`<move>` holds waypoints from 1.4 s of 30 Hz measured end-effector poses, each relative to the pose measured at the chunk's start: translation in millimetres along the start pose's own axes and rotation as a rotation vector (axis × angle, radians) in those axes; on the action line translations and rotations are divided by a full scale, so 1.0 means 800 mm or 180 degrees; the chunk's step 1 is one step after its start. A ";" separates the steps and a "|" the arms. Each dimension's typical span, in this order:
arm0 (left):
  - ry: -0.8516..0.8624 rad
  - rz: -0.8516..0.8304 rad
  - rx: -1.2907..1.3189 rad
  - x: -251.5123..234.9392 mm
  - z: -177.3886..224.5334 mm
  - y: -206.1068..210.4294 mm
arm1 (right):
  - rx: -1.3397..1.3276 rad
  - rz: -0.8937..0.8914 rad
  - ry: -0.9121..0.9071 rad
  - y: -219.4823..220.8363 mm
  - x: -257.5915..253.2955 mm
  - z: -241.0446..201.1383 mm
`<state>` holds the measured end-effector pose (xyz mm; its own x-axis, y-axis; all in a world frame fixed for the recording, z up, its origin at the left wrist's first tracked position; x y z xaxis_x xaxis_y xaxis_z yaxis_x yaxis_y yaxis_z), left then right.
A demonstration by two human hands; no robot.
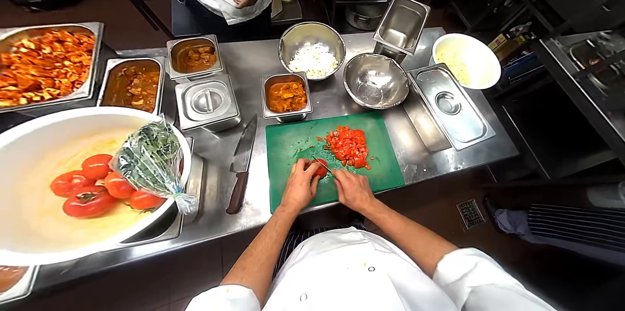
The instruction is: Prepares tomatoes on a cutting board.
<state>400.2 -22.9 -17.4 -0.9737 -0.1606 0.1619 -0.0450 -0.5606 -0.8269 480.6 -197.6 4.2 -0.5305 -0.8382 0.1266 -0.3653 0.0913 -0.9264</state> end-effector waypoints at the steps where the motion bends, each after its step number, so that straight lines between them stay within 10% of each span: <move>1: 0.0008 0.0012 -0.0021 0.000 0.000 0.000 | -0.0016 0.0015 -0.0052 0.002 -0.017 -0.008; 9: 0.0087 0.0205 0.0123 0.003 -0.012 0.006 | -0.0038 -0.0568 0.0013 0.017 0.089 0.042; 16: 0.0173 0.0413 0.0176 0.009 -0.010 0.008 | 0.0087 0.0040 -0.0227 0.008 -0.022 -0.018; 24: 0.0161 0.0497 0.0280 0.015 -0.022 0.017 | 0.0050 -0.0395 -0.0123 0.022 0.085 0.032; 27: 0.0159 0.0526 0.0222 0.017 -0.020 0.018 | 0.0091 0.0135 -0.0266 0.009 0.048 0.012; 35: 0.0195 0.0656 0.0214 0.015 -0.021 0.020 | 0.0060 -0.0622 -0.0332 0.023 0.009 -0.004; 42: 0.0195 -0.0916 -0.0207 -0.028 -0.010 -0.026 | 0.0119 -0.0359 0.0154 0.010 0.089 0.049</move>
<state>421.0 -1.3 -7.9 -0.9305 0.0478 0.3633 -0.3332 -0.5226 -0.7848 470.3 -278.0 -7.9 -0.5242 -0.8150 0.2469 -0.3964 -0.0230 -0.9178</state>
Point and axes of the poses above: each hand's wrist, its own x-axis away from the middle knuckle, its own y-axis out of the palm, z = x × y, the point moved 3 cm from there along -x, towards the middle knuckle, and after that the axes turned 14 degrees about -z, right-handed, at the moved point
